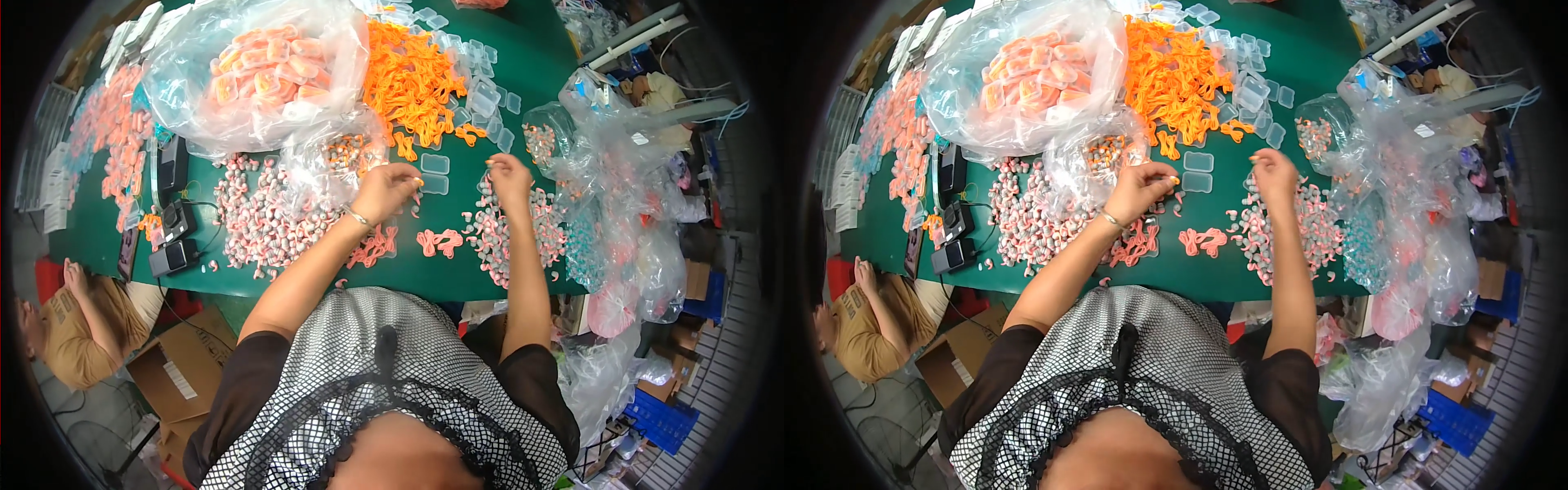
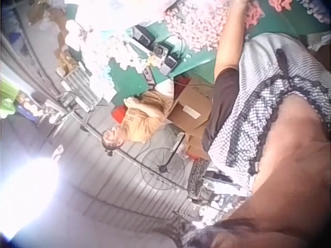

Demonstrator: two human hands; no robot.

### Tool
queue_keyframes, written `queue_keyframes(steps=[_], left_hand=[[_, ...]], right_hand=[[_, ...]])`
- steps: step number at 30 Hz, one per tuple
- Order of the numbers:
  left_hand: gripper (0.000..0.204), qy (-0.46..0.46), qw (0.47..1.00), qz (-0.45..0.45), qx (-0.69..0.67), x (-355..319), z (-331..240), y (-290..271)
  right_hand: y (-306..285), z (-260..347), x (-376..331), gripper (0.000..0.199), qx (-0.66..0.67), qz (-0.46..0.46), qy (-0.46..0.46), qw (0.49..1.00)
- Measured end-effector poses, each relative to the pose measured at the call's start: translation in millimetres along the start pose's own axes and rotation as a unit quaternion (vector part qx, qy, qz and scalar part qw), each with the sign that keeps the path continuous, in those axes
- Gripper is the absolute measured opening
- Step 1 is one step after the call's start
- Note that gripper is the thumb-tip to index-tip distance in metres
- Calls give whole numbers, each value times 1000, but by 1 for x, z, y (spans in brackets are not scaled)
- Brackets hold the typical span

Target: Sorting small pink plastic parts and putting them into clear plastic cases.

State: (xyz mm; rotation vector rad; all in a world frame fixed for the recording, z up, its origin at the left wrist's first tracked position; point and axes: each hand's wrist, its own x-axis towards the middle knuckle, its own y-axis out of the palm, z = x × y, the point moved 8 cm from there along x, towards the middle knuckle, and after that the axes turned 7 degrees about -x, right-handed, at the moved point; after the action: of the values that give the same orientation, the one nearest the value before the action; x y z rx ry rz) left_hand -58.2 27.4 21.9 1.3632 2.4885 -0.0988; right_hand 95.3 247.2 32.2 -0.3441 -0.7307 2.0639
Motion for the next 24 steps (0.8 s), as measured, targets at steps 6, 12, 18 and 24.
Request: queue_keyframes(steps=[6, 12, 18, 24], left_hand=[[13, 203, 945, -48, 254, 15, -16, 29], [12, 227, 907, -73, 348, 23, -5, 41], [10, 227, 899, -73, 367, 24, 4, 41], [29, 237, 889, -53, 389, 17, -6, 39]], right_hand=[[54, 32, -55, 11, -62, 19, -84, 994], [66, 46, -62, 13, -157, 20, -143, 977], [70, 54, -64, 15, -250, 11, -191, 949], [42, 45, -18, 12, -191, -23, -135, 972]])
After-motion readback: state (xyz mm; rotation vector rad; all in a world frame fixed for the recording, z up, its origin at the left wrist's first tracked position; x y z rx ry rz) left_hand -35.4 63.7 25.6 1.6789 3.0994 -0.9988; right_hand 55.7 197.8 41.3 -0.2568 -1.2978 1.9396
